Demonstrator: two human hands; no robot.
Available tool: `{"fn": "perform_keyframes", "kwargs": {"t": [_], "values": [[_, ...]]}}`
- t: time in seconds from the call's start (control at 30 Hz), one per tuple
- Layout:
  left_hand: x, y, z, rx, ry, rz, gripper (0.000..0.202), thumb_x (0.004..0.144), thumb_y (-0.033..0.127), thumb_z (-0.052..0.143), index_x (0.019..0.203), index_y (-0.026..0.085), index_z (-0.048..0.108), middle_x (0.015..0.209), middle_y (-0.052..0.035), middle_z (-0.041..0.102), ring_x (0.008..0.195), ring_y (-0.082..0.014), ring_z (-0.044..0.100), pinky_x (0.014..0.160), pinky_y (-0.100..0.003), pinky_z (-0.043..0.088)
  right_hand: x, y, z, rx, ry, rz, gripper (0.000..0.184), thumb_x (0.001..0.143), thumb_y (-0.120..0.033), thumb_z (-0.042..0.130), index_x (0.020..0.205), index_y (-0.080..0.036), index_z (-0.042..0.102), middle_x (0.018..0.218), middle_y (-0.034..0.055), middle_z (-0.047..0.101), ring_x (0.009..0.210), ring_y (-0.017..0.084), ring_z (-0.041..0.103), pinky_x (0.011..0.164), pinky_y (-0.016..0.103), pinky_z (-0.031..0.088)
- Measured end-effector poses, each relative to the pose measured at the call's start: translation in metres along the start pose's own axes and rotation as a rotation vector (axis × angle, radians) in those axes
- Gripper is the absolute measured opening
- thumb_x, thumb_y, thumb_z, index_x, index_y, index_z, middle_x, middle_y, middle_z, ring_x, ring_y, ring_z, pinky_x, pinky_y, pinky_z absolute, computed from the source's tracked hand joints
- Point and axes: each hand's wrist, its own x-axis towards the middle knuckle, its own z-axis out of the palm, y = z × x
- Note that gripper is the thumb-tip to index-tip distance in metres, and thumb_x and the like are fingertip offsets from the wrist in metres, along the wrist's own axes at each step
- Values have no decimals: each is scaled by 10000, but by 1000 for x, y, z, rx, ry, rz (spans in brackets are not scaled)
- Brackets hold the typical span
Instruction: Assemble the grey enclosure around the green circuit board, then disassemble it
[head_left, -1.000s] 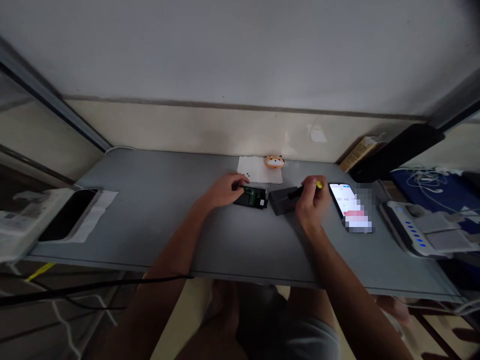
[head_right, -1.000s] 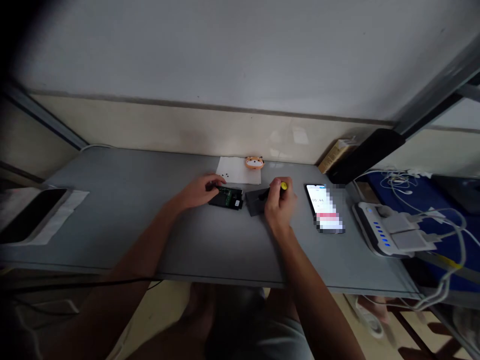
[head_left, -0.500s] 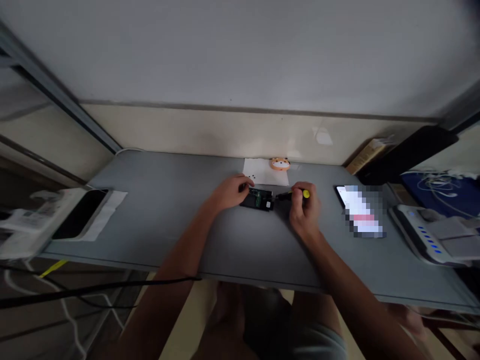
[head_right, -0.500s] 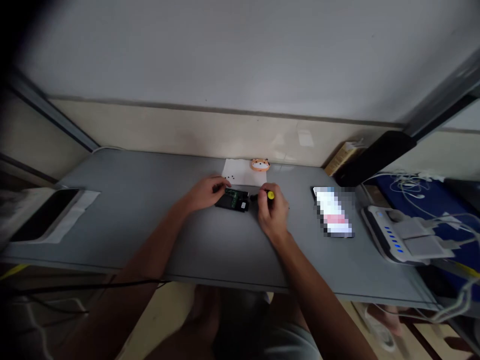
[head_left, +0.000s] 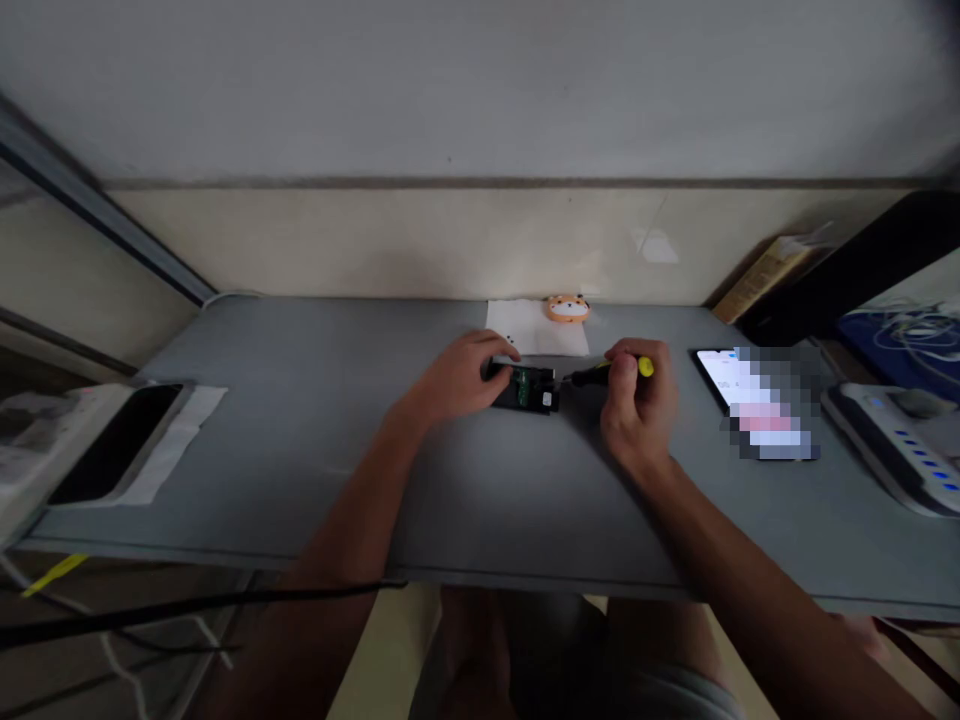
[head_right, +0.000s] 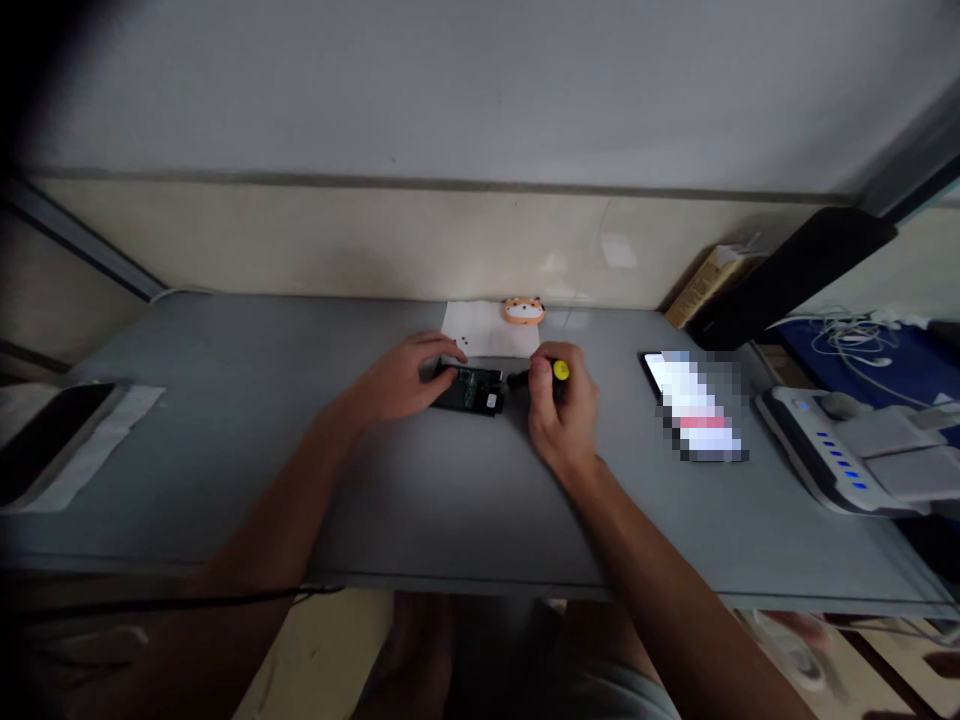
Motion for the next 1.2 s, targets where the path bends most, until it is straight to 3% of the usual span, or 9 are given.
{"fn": "perform_keyframes", "kwargs": {"t": [0.07,0.17,0.27,0.37,0.53,0.7,0.8,1.03,1.2], "values": [[-5,3,1,-26,-24,2,261,930,221,632,1183,235,693,1279,-58,706,1252,-256,626,1132,-437,465,-1,-1,0,6,-6,17,224,1052,-364,455,909,-236,571,775,-4,584,678,148,537,636,309,432],[-10,4,5,-11,-77,45,508,920,353,720,1401,282,575,1466,-74,610,1396,-302,534,1206,-499,384,-2,0,1,29,6,24,212,1048,-356,457,913,-238,571,772,-1,589,667,150,537,621,314,429],[-8,2,11,36,-151,119,627,893,376,771,1464,309,521,1502,-80,587,1421,-318,512,1226,-527,344,-2,1,2,48,9,27,183,1036,-325,472,906,-239,568,768,0,588,665,151,534,618,316,421],[-6,2,18,57,-175,175,553,910,341,753,1426,324,554,1416,-57,651,1340,-293,578,1198,-510,381,-2,1,2,69,0,11,156,1027,-280,482,893,-243,552,738,-12,574,641,148,512,604,311,402],[-9,2,25,16,-65,131,544,896,295,763,1402,311,564,1393,-49,659,1292,-279,596,1163,-482,431,8,-3,1,115,-89,48,140,1020,-265,498,888,-247,540,728,-27,563,631,138,485,595,300,381],[-13,1,27,-8,-46,126,318,886,291,771,1186,281,667,1309,-40,685,1237,-273,620,1132,-463,458,40,-4,14,172,-292,121,194,1014,-372,545,878,-236,560,815,-4,562,728,147,508,675,313,418],[-14,-2,28,28,-40,114,255,890,334,775,1125,284,687,1338,-45,677,1251,-282,623,1181,-501,396,57,-1,26,239,-377,168,270,1033,-452,507,878,-236,557,832,3,574,782,161,525,729,332,446],[-14,-3,28,79,-62,93,278,911,388,770,1167,295,713,1349,-56,685,1265,-293,626,1211,-544,308,52,4,36,414,-267,305,331,996,-549,565,1195,-285,567,829,-4,589,759,169,554,697,330,471],[-15,2,28,88,-61,116,229,948,366,729,1163,288,727,1355,-57,684,1255,-284,624,1182,-518,346,49,4,35,618,-268,427,282,998,-561,525,1074,-290,518,816,-7,581,789,170,571,766,339,491]]}}
